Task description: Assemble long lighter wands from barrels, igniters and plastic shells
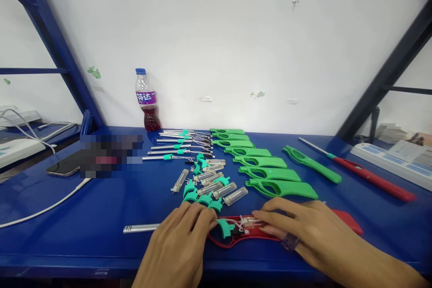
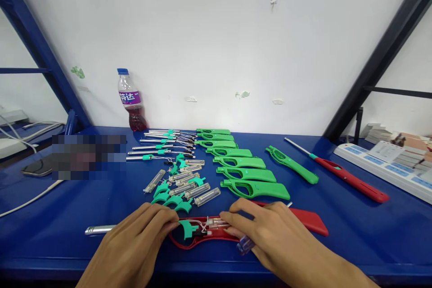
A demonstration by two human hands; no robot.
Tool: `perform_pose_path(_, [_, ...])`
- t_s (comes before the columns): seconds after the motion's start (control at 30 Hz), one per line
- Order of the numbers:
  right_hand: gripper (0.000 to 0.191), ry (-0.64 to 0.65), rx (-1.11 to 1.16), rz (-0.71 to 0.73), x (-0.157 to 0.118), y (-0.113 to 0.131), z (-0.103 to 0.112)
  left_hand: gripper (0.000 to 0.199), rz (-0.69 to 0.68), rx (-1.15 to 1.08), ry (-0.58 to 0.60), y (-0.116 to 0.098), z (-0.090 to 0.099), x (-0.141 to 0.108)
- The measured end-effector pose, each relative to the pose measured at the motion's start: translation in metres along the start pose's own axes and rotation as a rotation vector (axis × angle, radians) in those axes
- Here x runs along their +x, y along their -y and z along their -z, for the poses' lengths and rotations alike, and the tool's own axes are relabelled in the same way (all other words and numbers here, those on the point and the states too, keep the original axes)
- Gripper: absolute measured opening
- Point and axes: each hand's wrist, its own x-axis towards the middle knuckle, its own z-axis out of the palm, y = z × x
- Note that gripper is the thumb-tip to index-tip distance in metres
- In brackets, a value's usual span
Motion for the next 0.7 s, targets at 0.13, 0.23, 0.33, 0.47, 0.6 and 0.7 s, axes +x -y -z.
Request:
perform_pose_path(0.13, [0.055,-0.056,-0.01,0.02,0.001,-0.002,-0.002,0.019,0.043,0.091,-0.187,0.019,0.017,0.002])
perform_pose_path(0.23, [0.052,-0.09,-0.017,0.06,0.003,-0.002,-0.003,0.022,0.261,0.213,-0.203,0.048,0.028,0.003])
perform_pose_path(0.33, [0.052,-0.099,-0.009,0.064,0.004,-0.001,-0.004,0.027,0.496,0.253,-0.049,0.076,0.03,-0.001])
perform_pose_path(0.47, [0.052,-0.113,-0.037,0.069,0.001,-0.003,-0.008,0.029,0.519,0.252,0.022,0.081,0.021,-0.005])
perform_pose_path(0.6, [0.051,-0.104,-0.073,0.07,0.0,-0.003,-0.012,0.017,0.21,0.097,-0.216,0.041,0.01,0.001])
perform_pose_path(0.7, [0.048,-0.115,-0.106,0.056,-0.002,-0.004,-0.017,0.021,0.006,-0.125,-0.19,0.006,-0.001,0.009])
